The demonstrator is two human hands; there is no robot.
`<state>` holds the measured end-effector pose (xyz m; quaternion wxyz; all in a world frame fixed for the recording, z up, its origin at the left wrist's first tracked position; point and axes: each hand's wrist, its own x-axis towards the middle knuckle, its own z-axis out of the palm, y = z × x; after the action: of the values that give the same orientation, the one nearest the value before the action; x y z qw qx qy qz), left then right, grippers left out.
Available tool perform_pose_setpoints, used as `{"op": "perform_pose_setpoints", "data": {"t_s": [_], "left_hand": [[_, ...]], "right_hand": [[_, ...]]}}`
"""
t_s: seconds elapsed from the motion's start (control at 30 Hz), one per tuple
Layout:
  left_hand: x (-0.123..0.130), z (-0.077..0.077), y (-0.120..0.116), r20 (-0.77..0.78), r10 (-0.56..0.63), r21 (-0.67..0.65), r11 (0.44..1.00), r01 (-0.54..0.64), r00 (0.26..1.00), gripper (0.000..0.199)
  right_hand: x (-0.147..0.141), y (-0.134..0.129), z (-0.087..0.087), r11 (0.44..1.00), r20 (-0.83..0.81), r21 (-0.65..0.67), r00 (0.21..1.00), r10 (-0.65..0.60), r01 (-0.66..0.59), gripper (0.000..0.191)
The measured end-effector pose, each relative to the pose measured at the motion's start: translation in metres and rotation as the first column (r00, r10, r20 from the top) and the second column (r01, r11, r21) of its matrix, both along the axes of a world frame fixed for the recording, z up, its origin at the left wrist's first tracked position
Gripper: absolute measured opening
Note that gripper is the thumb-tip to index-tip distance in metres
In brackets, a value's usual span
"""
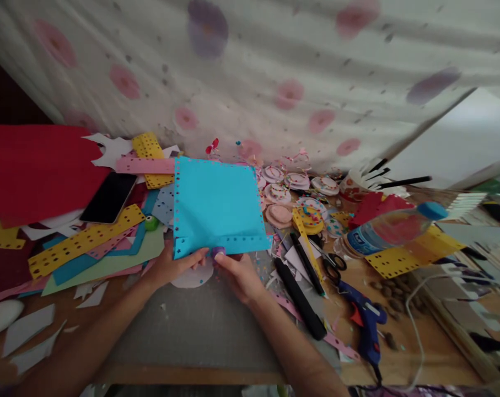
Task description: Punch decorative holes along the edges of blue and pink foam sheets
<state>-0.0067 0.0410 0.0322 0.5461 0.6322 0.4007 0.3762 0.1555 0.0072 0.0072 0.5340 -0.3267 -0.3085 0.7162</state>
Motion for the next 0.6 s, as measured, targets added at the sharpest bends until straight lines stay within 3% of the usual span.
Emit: {"op": "perform_pose_setpoints", "data": {"t_s": [0.1, 0.3, 0.6], "left_hand": [[-0.0008, -0.0089, -0.0027, -0.017, -0.006, -0.030, 1.000, 0.005, 1.000, 0.029], [-0.0003, -0.0013, -0.0034, -0.023, -0.014, -0.060, 0.998, 0.012, 1.000, 0.030], [-0.0044, -0.0041, -0.0038, -0.030, -0.042, -0.055, 0.998, 0.041, 0.999, 0.029]], "right_hand": [[-0.0013, -0.0038, -0.0032, 0.999, -0.004, -0.046, 1.000, 0.008, -0.008, 0.029], [0.0030, -0.0049, -0.0016, 0.992, -0.032, -0.129, 0.999, -0.004, 0.000, 0.029], [0.0044, -0.0065, -0.0066, 0.991, 0.019, -0.125, 0.999, -0.039, 0.041, 0.027]]}}
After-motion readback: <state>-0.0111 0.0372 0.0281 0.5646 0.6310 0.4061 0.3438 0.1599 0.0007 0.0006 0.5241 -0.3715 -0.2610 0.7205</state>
